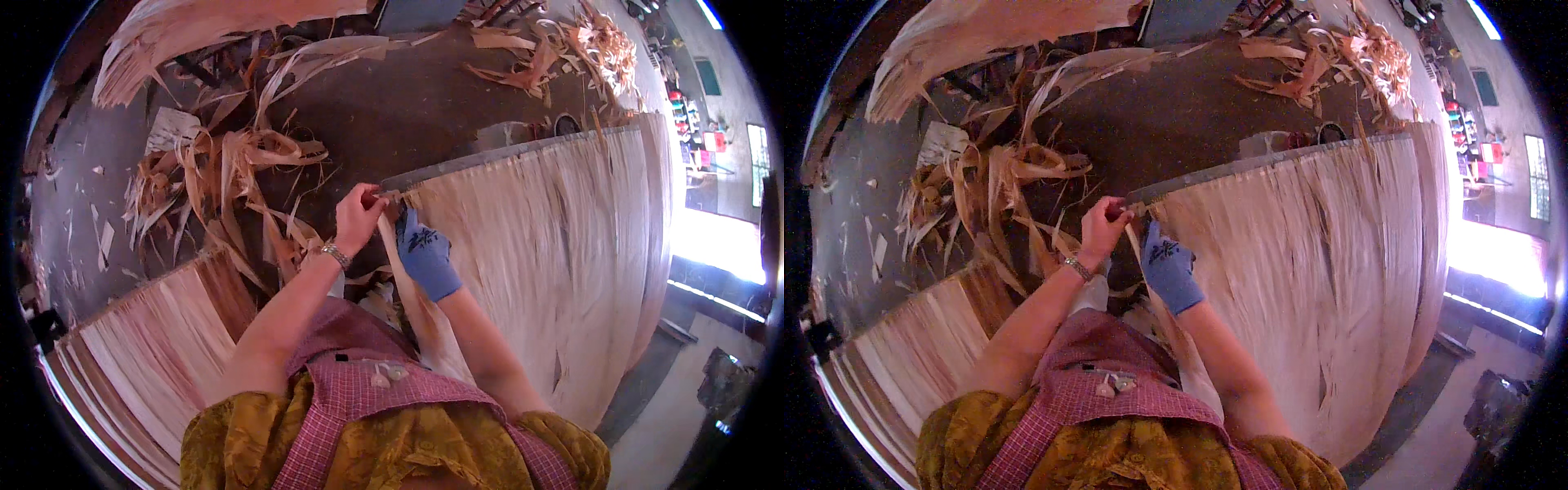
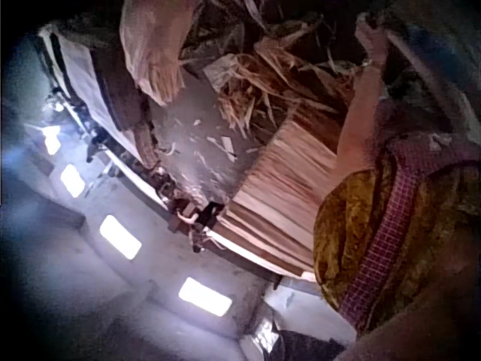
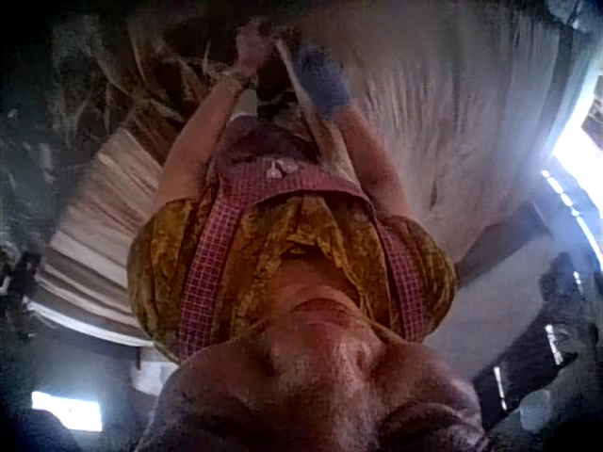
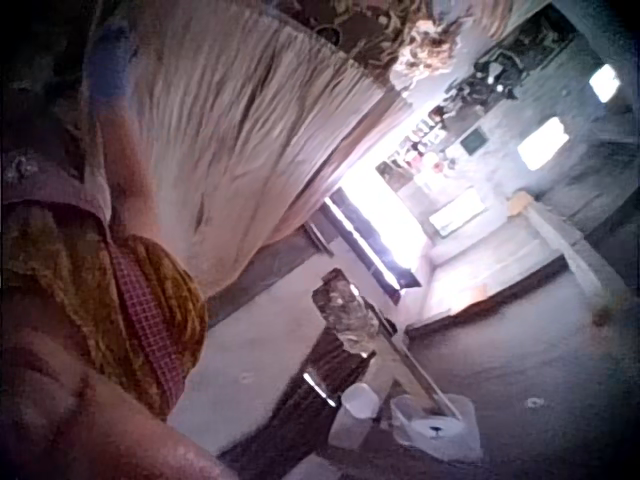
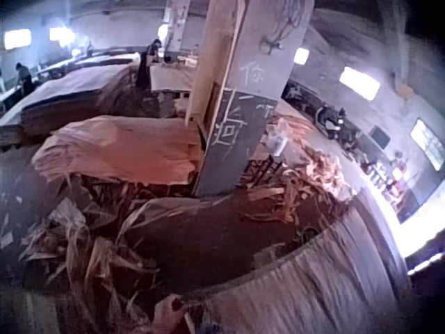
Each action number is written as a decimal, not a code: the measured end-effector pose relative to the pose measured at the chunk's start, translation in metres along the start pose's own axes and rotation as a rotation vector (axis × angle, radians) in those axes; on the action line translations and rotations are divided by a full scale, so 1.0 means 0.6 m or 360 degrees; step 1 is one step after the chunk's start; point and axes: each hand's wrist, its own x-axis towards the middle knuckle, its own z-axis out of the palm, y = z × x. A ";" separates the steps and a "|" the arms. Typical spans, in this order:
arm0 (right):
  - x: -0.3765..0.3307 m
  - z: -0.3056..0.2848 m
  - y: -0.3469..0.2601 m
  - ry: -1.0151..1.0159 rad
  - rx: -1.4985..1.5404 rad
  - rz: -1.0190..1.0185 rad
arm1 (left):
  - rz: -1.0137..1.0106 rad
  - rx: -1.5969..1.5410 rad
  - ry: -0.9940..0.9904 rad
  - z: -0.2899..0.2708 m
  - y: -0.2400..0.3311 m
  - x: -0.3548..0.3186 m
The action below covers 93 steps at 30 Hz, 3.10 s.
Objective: The person uses a hand tool to cut and peel thin strips of wood veneer from larger sheets, discarding the scraps onto the floor.
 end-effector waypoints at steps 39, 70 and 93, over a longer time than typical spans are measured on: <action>-0.660 0.286 0.185 0.0081 -0.0335 -0.0011 | -0.0063 0.0838 0.0659 0.287 -0.019 -0.404; -1.426 0.646 0.428 -0.0018 -0.0500 0.0034 | 0.0002 0.0708 0.0658 0.583 -0.143 -1.287; -1.908 0.866 0.457 0.0215 -0.0141 0.0321 | -0.0005 0.0365 0.0569 0.657 -0.236 -1.796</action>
